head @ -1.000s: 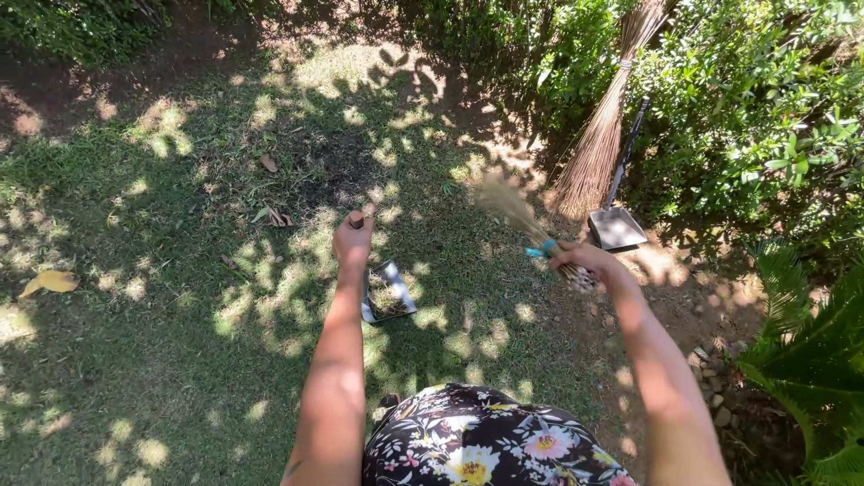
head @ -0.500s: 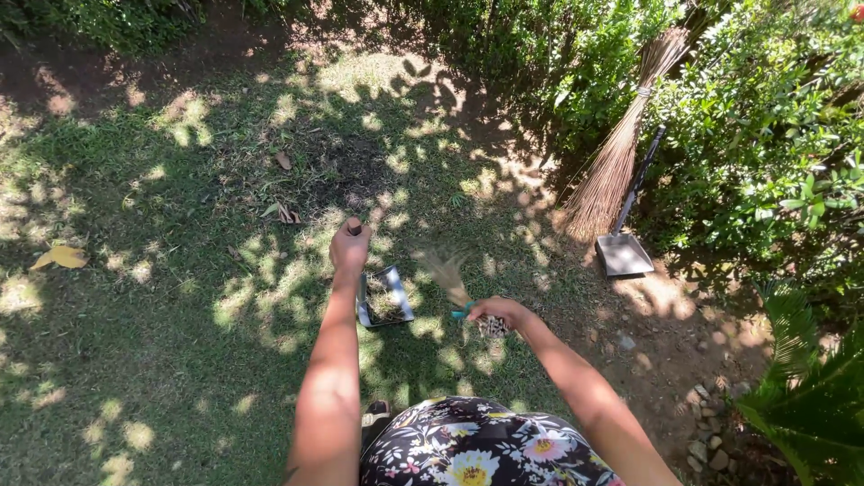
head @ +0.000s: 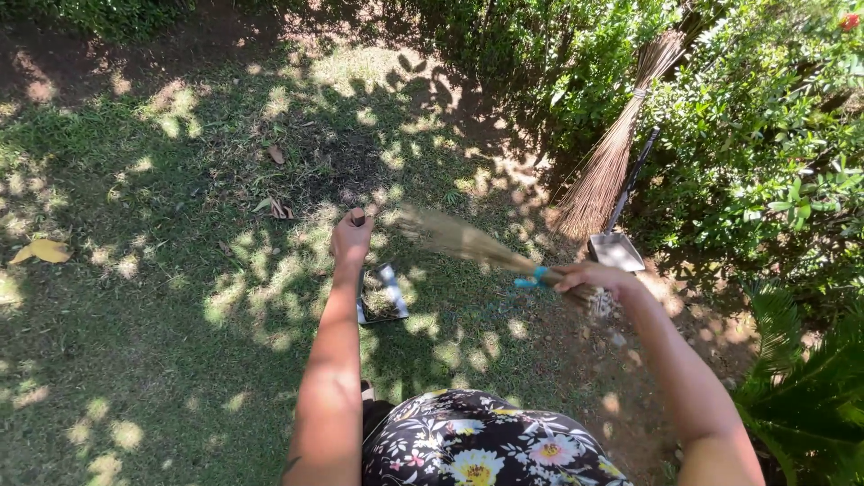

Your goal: Sweeping a pile of dry leaves and twigs into a hand-held scoop using a twig broom.

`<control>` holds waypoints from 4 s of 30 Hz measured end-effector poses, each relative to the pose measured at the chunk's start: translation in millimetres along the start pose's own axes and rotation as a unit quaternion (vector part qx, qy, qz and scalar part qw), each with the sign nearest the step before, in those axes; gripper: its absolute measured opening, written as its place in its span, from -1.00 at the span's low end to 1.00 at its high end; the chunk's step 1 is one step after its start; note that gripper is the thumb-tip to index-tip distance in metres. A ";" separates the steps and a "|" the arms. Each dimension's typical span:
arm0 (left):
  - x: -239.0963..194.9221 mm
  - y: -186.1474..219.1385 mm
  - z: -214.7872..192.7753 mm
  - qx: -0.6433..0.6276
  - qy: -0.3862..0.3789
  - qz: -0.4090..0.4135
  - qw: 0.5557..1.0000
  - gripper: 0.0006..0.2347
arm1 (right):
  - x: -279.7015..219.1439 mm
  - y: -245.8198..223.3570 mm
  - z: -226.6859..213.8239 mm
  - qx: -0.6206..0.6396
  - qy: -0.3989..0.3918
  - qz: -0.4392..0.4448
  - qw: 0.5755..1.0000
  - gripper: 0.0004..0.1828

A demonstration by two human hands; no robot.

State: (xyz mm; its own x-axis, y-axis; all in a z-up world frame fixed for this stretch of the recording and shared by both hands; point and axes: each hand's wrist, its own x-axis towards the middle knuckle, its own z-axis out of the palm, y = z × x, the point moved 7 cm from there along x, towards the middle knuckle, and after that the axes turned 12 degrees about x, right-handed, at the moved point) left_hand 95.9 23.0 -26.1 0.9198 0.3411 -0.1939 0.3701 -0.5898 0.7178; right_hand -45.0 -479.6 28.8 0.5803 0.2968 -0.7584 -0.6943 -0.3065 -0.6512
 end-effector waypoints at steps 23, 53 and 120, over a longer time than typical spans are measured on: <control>33.5 -37.0 -57.8 -0.051 -0.045 0.031 0.997 -0.84 | 159.8 14.5 181.6 0.115 -0.051 0.051 0.991 -0.19; 106.2 -86.7 -131.9 0.039 0.077 0.078 0.993 -0.80 | 233.8 -37.3 288.7 0.072 0.017 0.060 0.995 -0.58; 90.4 -81.0 -114.8 0.015 0.110 0.024 0.994 -0.75 | 205.9 -87.2 171.7 -0.012 -0.138 -0.096 0.986 -0.40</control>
State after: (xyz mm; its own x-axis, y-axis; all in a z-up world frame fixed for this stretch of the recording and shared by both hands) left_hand 134.0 185.6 -25.0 0.8869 0.4619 -0.0072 0.3334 -0.6292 0.7021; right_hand 61.9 -236.5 -65.7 0.5599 0.5846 -0.5872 -0.5713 -0.2409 -0.7846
